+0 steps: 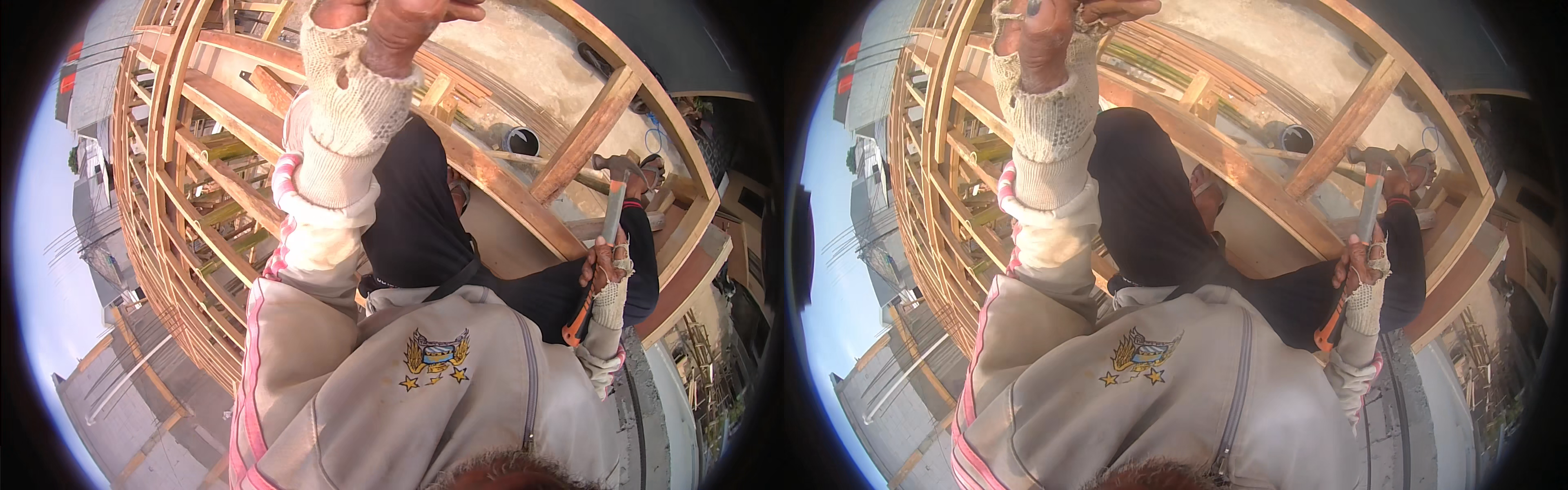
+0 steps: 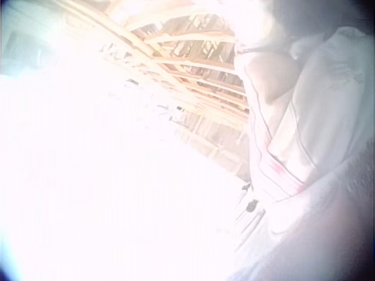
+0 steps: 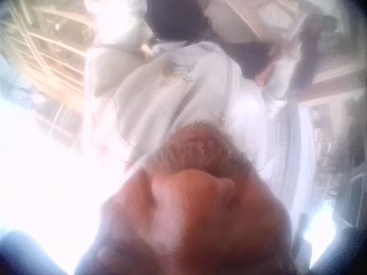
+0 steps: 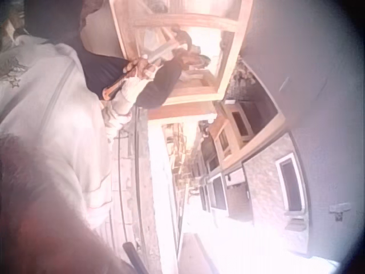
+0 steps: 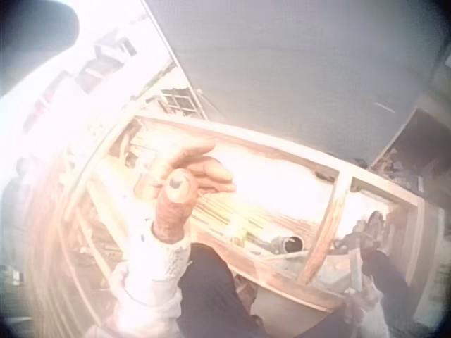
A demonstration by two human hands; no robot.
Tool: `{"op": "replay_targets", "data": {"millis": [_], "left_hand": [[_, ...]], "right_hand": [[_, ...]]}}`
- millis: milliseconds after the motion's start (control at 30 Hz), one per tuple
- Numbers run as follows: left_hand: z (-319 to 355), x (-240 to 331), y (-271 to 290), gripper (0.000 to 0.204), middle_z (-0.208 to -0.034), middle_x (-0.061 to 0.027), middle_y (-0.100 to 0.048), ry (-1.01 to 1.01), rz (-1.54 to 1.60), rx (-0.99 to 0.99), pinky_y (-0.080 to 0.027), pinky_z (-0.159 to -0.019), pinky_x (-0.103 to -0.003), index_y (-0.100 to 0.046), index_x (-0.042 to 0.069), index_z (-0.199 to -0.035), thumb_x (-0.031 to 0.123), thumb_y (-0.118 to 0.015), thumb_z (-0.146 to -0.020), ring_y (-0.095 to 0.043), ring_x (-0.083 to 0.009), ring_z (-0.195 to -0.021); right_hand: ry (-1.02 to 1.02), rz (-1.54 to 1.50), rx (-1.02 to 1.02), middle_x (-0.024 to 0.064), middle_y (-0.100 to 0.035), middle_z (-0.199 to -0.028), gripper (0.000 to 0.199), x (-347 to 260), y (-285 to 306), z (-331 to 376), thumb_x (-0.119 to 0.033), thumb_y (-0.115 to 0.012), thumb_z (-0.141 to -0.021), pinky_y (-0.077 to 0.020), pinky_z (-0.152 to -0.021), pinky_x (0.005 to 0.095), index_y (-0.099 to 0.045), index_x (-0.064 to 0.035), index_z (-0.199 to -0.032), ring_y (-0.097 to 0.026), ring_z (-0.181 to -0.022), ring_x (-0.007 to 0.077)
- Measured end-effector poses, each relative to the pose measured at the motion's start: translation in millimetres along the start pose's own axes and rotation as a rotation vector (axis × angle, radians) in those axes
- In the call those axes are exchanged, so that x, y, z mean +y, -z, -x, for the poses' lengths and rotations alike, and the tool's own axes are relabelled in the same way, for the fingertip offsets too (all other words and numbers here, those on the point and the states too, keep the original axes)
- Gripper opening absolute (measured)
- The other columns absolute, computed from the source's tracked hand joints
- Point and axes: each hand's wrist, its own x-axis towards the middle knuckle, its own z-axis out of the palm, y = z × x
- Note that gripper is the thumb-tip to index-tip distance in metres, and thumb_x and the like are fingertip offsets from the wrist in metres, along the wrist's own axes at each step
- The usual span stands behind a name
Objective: The person is assembling a wooden structure by hammering nails into wooden planks. They repeatedly pick up nails from a bucket and secure the planks together using a hammer.
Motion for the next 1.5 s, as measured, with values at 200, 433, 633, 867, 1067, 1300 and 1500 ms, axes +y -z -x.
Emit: {"op": "replay_targets", "data": {"millis": [200,433,633,867,1067,1300,1500], "left_hand": [[133,-19,157,0.039,-0.099,-0.0122,-0.071,0.370,-0.261,0.924,-0.057,-0.079,-0.034,-0.065,-0.001,-0.124,0.027,-0.064,-0.097,-0.070,-0.0212,-0.087],[280,-180,260,0.028,-0.091,-0.0124,-0.075,0.946,-0.841,0.594,-0.057,-0.079,-0.036,-0.078,0.008,-0.104,0.010,-0.060,-0.083,-0.072,-0.0244,-0.084],[293,-240,264,0.031,-0.097,-0.0171,-0.076,1.251,-1.097,0.276,-0.056,-0.090,-0.041,-0.078,0.010,-0.107,0.021,-0.062,-0.082,-0.074,-0.0319,-0.095],[258,-251,237,0.038,-0.113,-0.0203,-0.074,1.321,-1.218,0.339,-0.055,-0.097,-0.046,-0.074,0.009,-0.112,0.032,-0.067,-0.083,-0.071,-0.0373,-0.108],[246,-247,224,0.040,-0.117,-0.0203,-0.073,1.383,-1.251,0.342,-0.055,-0.097,-0.048,-0.073,0.009,-0.115,0.033,-0.068,-0.083,-0.070,-0.0374,-0.111],[270,-255,246,0.041,-0.115,-0.0225,-0.073,1.289,-1.173,0.335,-0.051,-0.102,-0.048,-0.073,0.010,-0.114,0.038,-0.064,-0.085,-0.068,-0.0401,-0.113],[289,-229,244,0.017,-0.084,-0.0139,-0.071,0.942,-0.263,0.754,-0.058,-0.064,-0.035,-0.065,-0.001,-0.100,0.012,-0.057,-0.093,-0.073,-0.0247,-0.071]], "right_hand": [[-0.046,0.267,-0.178,0.0001,-0.048,-0.068,0.033,35,-27,15,-0.024,-0.061,-0.103,-0.0387,-0.034,0.0262,-0.048,-0.0062,-0.127,-0.045,-0.041,0.0092],[-0.094,0.354,-0.268,-0.0011,-0.051,-0.071,0.029,24,-67,32,-0.021,-0.065,-0.099,-0.0358,-0.037,0.0265,-0.052,-0.0024,-0.117,-0.044,-0.043,0.0082],[-0.208,0.368,-0.174,-0.0036,-0.049,-0.068,0.024,10,-77,39,-0.024,-0.070,-0.096,-0.0331,-0.039,0.0250,-0.053,-0.0082,-0.103,-0.044,-0.045,0.0074],[-0.318,0.431,-0.049,-0.0061,-0.047,-0.069,0.025,7,-86,45,-0.027,-0.072,-0.095,-0.0330,-0.041,0.0229,-0.053,-0.0116,-0.103,-0.043,-0.047,0.0052],[-0.299,0.370,-0.090,-0.0066,-0.047,-0.073,0.030,2,-96,50,-0.022,-0.070,-0.095,-0.0327,-0.042,0.0215,-0.054,-0.0122,-0.118,-0.042,-0.048,0.0038],[-0.184,0.353,-0.149,-0.0027,-0.044,-0.069,0.023,6,-97,54,-0.026,-0.066,-0.099,-0.0330,-0.036,0.0266,-0.047,-0.0122,-0.101,-0.044,-0.042,0.0107],[-0.253,0.152,-0.162,-0.0079,-0.048,-0.074,0.029,18,-90,50,-0.015,-0.065,-0.098,-0.0336,-0.041,0.0205,-0.054,-0.0117,-0.124,-0.043,-0.049,0.0023]]}}
